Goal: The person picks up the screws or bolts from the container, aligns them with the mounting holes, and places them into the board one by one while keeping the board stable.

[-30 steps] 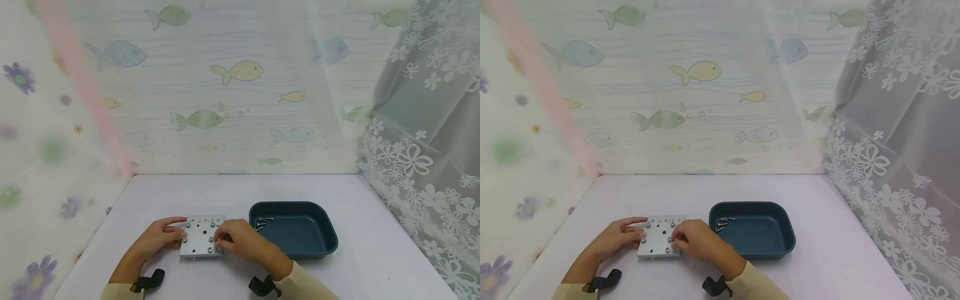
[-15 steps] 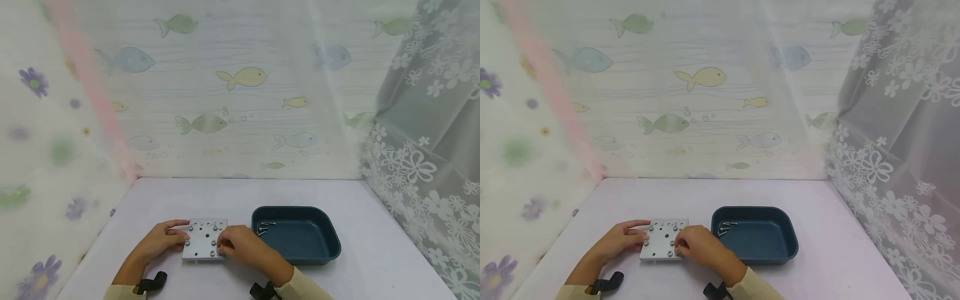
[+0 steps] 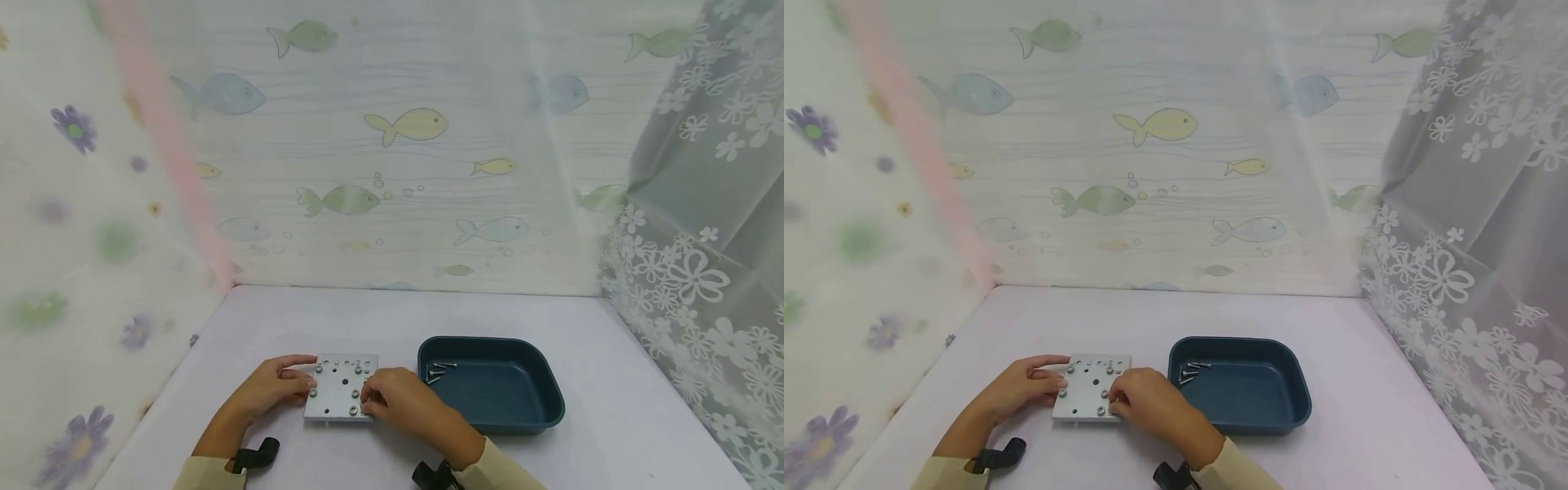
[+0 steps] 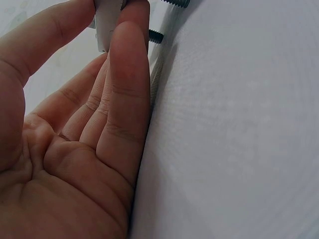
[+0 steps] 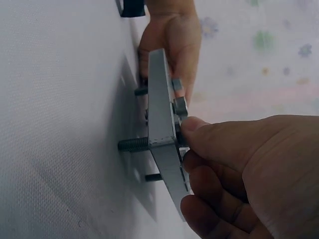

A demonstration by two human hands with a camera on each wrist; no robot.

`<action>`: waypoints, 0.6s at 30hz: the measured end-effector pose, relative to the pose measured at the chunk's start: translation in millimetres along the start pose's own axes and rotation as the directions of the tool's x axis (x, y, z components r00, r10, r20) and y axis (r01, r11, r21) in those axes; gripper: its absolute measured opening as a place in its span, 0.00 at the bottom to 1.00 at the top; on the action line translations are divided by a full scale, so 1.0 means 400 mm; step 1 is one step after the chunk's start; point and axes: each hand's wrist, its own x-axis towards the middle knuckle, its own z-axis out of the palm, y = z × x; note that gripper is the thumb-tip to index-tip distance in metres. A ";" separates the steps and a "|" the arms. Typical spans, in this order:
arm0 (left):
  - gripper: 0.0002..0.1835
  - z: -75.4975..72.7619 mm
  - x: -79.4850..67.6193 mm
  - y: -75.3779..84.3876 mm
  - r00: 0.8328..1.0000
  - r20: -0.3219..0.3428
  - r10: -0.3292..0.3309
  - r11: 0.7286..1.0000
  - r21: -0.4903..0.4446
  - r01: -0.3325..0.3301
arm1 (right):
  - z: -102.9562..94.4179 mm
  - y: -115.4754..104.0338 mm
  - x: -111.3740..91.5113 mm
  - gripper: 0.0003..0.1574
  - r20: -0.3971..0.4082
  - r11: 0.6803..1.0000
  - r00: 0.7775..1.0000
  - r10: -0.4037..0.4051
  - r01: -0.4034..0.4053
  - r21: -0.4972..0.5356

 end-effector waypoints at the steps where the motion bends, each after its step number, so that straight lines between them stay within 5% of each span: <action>1: 0.41 -0.001 0.001 0.001 1.000 0.001 0.000 1.000 -0.002 0.000 | -0.001 -0.001 0.001 0.03 0.003 1.000 1.000 0.006 -0.006 0.005; 8: 0.41 -0.002 0.005 0.001 1.000 0.018 0.002 1.000 -0.008 -0.001 | -0.033 -0.002 0.002 0.09 0.013 0.992 0.999 0.042 -0.043 0.122; 13: 0.41 -0.003 0.004 -0.003 1.000 0.023 0.008 1.000 -0.008 -0.007 | -0.085 0.018 -0.005 0.12 -0.044 0.986 0.999 -0.004 0.012 0.168; 18: 0.41 -0.005 0.004 -0.002 1.000 0.024 0.009 1.000 -0.008 -0.009 | -0.142 0.045 -0.023 0.12 -0.073 0.983 0.997 0.034 -0.020 0.184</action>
